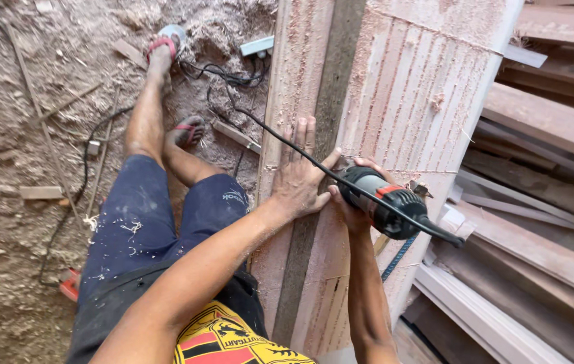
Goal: The person uses a handheld router along a metal guide to carve grooves into a wooden board, then clears sawdust and uses a hammer to tap a pry bar against a wood plank.
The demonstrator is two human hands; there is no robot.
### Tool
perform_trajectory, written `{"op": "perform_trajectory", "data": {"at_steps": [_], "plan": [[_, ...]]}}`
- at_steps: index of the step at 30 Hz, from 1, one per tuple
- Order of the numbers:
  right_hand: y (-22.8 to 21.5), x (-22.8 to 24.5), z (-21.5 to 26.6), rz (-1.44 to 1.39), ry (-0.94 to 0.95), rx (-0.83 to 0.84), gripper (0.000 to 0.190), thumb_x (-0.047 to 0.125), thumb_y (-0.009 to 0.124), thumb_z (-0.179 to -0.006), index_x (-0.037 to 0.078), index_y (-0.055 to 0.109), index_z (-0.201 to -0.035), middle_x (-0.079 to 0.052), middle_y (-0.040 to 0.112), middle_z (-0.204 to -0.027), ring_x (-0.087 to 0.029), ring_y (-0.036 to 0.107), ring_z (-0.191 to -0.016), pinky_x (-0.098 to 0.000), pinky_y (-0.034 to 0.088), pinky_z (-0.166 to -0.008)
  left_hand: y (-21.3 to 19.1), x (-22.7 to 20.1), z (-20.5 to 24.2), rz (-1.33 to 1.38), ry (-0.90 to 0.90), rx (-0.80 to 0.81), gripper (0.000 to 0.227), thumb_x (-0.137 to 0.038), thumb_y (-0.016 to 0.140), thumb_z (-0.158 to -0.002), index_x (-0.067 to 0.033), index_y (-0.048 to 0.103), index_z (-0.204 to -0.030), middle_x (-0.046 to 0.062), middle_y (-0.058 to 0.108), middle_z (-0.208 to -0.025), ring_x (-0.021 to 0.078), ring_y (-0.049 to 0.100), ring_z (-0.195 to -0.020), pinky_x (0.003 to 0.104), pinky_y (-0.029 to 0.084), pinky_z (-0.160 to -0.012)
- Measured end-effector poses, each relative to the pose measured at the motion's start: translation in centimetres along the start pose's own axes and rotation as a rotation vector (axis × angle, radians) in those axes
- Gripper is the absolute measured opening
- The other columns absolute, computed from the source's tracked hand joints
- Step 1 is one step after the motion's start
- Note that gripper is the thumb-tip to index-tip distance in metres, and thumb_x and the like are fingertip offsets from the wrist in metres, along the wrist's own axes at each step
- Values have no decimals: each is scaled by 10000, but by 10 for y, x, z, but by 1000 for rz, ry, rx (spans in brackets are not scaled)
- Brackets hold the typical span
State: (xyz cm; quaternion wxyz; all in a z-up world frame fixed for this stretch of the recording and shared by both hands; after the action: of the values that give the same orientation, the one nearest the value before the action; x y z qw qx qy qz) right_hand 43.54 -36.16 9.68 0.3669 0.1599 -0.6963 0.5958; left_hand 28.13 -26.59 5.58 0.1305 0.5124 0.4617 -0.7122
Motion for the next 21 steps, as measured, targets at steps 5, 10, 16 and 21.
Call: {"op": "perform_trajectory", "data": {"at_steps": [5, 10, 16, 21], "plan": [[-1, 11, -5, -260, -62, 18, 891, 162, 919, -858, 58, 326, -1515, -129, 581, -1398, -257, 568, -1371, -429, 453, -1235, 7, 1, -4, 37, -46, 75, 885, -504, 837, -626, -191, 606, -1421, 406, 131, -1618, 545, 64, -1527, 653, 12, -1225], [5, 39, -20, 103, -111, 54, 838, 382, 820, -814, 51, 403, -1461, -136, 620, -1354, -246, 590, -1306, -453, 376, -1258, 12, 9, -5, 5, 16, -30, 722, -472, 769, -747, -146, 654, -1381, 401, 214, -1610, 540, 134, -1528, 618, 48, -1268], [16, 29, -26, 62, -122, 8, 782, 315, 854, -860, 68, 381, -1431, -129, 634, -1328, -257, 611, -1263, -484, 330, -1287, 20, 11, -5, -46, 20, -73, 638, -457, 688, -829, -131, 670, -1378, 374, 276, -1599, 506, 197, -1522, 579, 78, -1285], [13, 15, -22, -91, -33, 7, 810, 314, 864, -844, 113, 369, -1452, -121, 630, -1360, -268, 594, -1298, -481, 289, -1319, 22, 12, -7, -44, -3, -50, 631, -423, 655, -827, -141, 673, -1391, 344, 284, -1606, 476, 199, -1523, 560, 73, -1278]]}}
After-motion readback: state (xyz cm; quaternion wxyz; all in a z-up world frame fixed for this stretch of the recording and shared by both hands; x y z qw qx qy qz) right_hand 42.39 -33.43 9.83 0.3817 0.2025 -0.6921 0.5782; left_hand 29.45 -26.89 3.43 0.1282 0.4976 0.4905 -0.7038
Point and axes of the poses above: each hand's wrist, its own z-axis away from the middle knuckle, its own y-axis out of the palm, x = y × z, the point moved 3 cm from there along -z, towards the middle knuckle
